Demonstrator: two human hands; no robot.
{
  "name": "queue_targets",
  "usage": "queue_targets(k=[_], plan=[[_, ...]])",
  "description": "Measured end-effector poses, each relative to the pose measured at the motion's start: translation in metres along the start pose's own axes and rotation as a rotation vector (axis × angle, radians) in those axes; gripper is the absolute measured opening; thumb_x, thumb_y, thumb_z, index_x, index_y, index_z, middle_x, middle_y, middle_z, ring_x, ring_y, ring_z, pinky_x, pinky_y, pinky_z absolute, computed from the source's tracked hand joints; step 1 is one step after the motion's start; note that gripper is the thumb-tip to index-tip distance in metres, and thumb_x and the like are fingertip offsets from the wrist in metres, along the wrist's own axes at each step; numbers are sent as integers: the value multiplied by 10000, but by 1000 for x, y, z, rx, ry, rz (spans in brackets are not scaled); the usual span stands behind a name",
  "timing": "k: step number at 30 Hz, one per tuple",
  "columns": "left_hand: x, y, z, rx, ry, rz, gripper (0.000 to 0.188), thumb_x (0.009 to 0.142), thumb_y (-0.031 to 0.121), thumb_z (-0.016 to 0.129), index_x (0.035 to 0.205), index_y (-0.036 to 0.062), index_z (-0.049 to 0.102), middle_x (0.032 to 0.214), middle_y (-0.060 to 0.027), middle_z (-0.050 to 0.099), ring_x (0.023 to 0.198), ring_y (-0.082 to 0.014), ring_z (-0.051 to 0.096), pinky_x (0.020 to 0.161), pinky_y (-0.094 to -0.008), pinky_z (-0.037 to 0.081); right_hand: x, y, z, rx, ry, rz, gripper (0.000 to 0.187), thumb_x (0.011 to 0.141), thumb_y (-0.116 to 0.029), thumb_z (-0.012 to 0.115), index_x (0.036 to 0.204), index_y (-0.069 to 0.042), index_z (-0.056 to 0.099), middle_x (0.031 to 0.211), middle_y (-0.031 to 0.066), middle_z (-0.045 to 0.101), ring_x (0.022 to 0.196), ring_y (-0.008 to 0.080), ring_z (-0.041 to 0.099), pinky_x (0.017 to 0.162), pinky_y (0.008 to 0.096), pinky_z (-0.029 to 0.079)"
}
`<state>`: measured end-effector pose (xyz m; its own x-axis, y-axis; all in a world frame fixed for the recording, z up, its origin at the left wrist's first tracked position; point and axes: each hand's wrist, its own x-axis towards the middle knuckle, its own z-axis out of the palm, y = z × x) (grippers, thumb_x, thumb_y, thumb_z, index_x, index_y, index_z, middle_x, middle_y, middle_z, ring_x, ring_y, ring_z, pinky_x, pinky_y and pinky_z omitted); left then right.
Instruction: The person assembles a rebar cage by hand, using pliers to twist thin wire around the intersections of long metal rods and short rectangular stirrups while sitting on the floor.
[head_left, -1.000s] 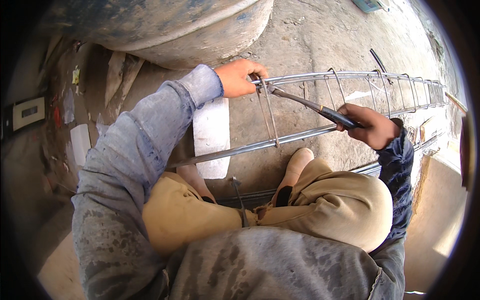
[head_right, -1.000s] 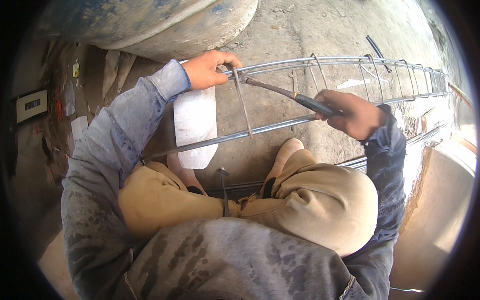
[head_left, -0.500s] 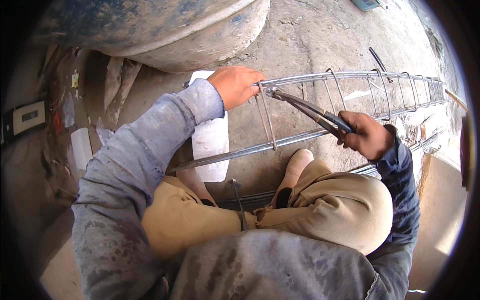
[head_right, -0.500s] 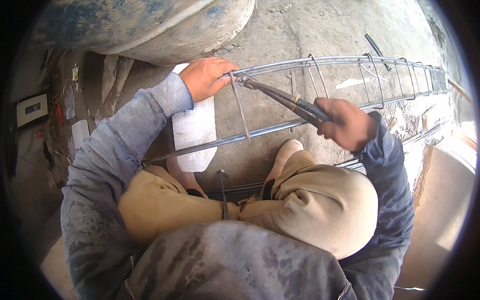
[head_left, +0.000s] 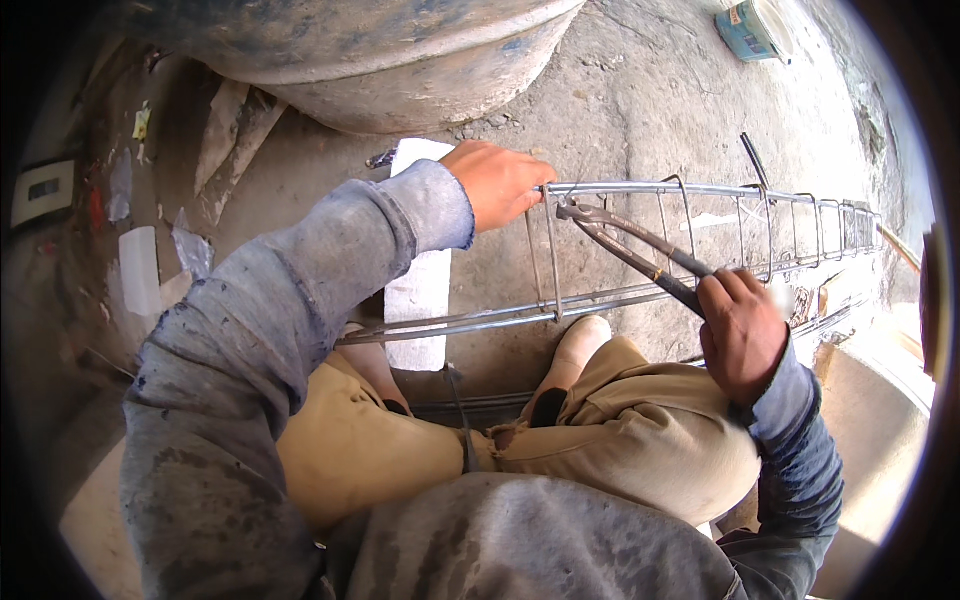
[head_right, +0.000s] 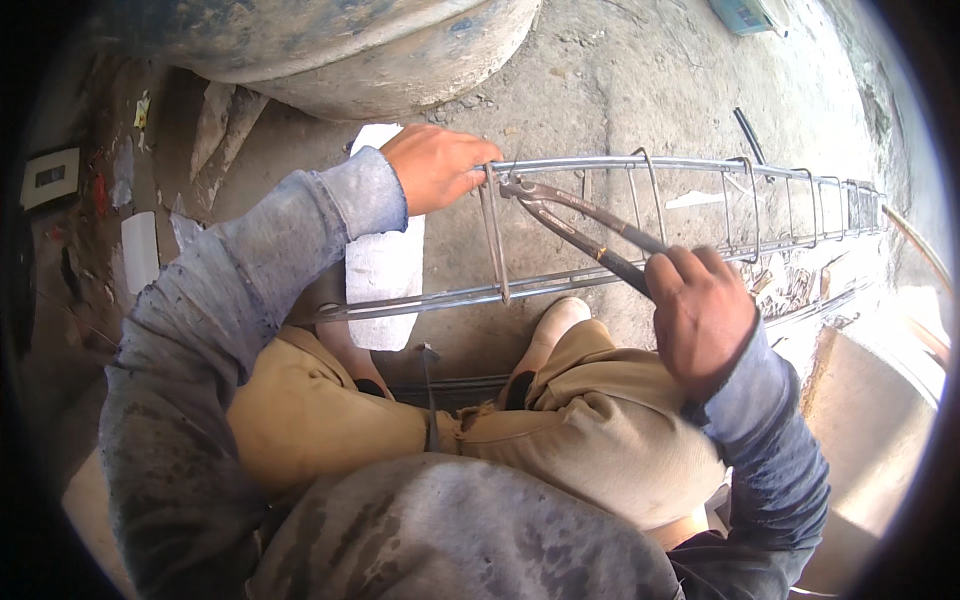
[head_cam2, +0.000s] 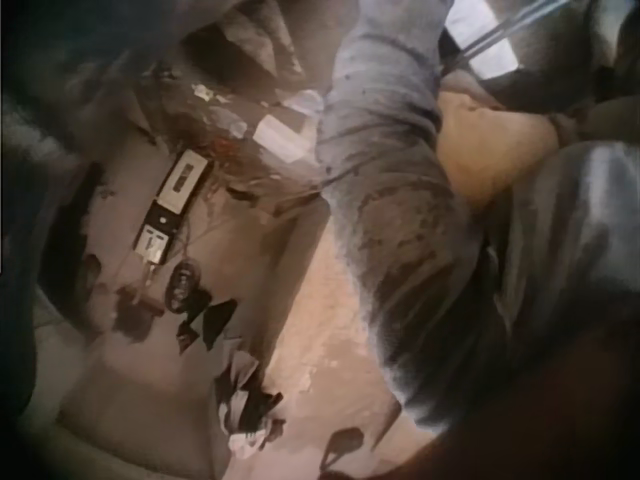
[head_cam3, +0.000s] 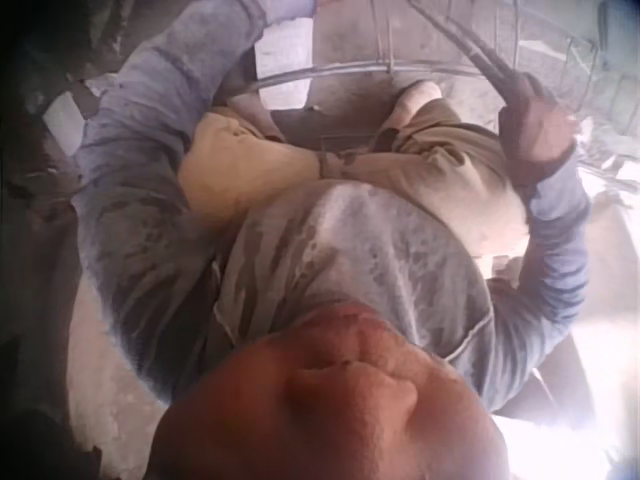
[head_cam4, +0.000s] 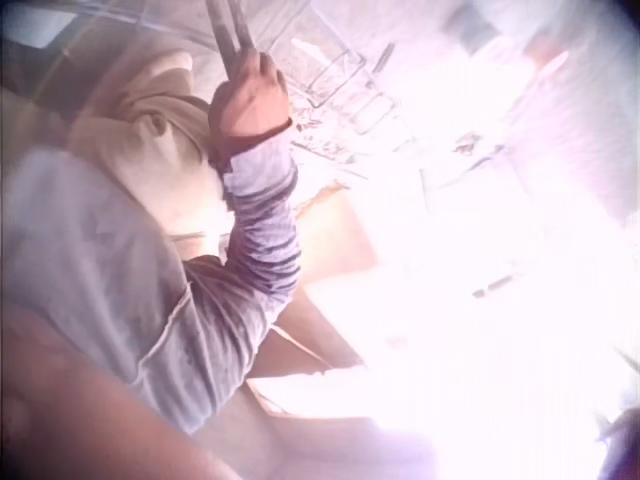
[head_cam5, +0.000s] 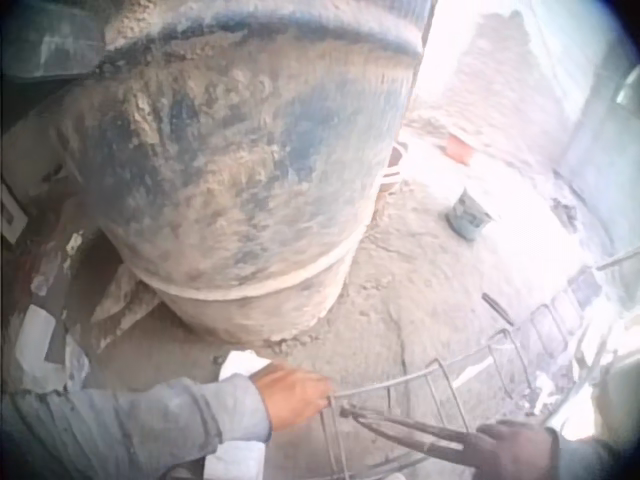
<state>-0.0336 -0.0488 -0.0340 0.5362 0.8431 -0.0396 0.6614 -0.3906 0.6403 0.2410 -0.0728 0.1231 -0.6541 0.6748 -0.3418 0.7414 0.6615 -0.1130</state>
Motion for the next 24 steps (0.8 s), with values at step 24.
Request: queue_targets(k=[24], plan=[[2, -7, -2, -18, -24, -4, 228, 813, 194, 606, 1026, 114, 613, 820, -117, 656, 748, -307, 634, 700, -421, 499, 12, -30, -50, 349, -359, 246, 140, 692, 5, 494, 818, 26, 436, 687, 229, 504, 659, 437, 518, 606, 473, 410]])
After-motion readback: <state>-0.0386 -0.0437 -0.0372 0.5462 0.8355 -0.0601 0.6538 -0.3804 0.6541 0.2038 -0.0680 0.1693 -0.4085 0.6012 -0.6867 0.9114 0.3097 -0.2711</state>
